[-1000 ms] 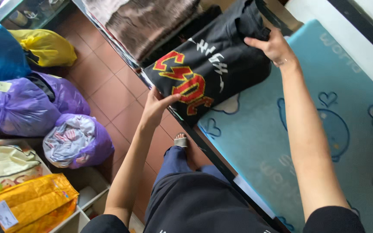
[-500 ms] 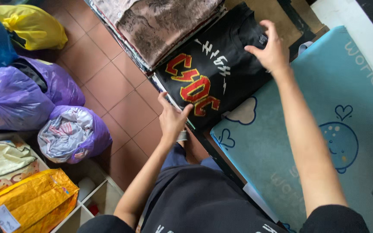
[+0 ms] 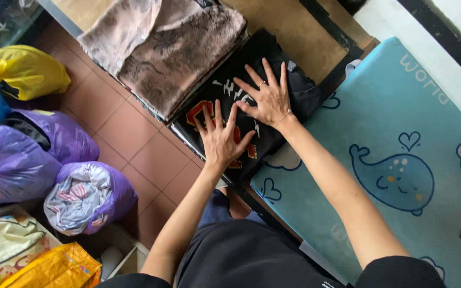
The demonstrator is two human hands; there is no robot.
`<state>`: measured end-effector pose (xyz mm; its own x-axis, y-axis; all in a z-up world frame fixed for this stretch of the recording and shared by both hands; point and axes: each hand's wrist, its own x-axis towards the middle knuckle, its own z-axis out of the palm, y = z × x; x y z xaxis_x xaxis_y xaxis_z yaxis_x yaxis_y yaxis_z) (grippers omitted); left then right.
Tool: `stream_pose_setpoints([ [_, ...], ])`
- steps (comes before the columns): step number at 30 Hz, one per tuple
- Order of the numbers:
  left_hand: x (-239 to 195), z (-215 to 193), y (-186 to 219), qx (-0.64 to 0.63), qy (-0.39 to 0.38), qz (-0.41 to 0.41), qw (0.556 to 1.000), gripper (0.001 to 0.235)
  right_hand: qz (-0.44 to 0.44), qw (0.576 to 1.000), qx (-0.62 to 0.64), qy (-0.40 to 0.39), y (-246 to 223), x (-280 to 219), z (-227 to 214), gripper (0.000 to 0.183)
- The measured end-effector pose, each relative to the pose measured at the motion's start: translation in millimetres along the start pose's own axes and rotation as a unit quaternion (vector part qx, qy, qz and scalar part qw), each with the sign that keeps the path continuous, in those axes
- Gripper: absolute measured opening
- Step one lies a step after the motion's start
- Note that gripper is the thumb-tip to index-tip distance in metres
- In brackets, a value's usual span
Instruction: The person irons a black t-shirt, folds it using a blue clipboard as a guide, and then moves it to a stack of clothes before repeating the process with another black t-shirt.
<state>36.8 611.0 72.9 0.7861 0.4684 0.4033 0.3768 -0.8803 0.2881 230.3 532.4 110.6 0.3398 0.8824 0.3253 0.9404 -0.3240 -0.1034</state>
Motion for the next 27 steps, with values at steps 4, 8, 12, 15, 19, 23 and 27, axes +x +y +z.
stream_pose_setpoints([
  [4,5.8,-2.4,-0.1,0.008,-0.015,-0.007,1.0,0.096,0.005,0.999,0.031,-0.014,4.5,3.5,5.4,0.066],
  [8,12.1,-11.7,2.9,0.01,-0.061,-0.034,0.998,0.105,0.002,0.999,0.013,-0.043,10.9,0.3,13.8,0.064],
  [12,11.6,-19.4,3.3,-0.003,-0.11,-0.046,0.993,0.112,0.008,0.999,0.041,-0.026,25.9,-10.7,0.1,0.062],
  [15,15.7,-28.9,6.1,-0.015,-0.131,-0.047,0.99,0.116,0.026,0.999,-0.001,-0.036,40.7,-22.4,-22.6,0.058],
  [19,7.9,-23.5,4.5,-0.039,-0.157,-0.038,0.986,0.129,0.043,0.998,0.008,-0.044,58.2,-26.5,-0.2,0.059],
  [23,-22.3,-17.1,-5.3,0.007,-0.088,0.175,0.981,0.106,0.046,0.995,0.041,-0.074,59.4,-28.4,-0.4,0.06],
  [27,-50.1,-33.2,-18.3,-0.045,-0.167,0.3,0.938,0.085,0.009,0.996,0.034,-0.082,58.9,-24.2,-17.1,0.064],
])
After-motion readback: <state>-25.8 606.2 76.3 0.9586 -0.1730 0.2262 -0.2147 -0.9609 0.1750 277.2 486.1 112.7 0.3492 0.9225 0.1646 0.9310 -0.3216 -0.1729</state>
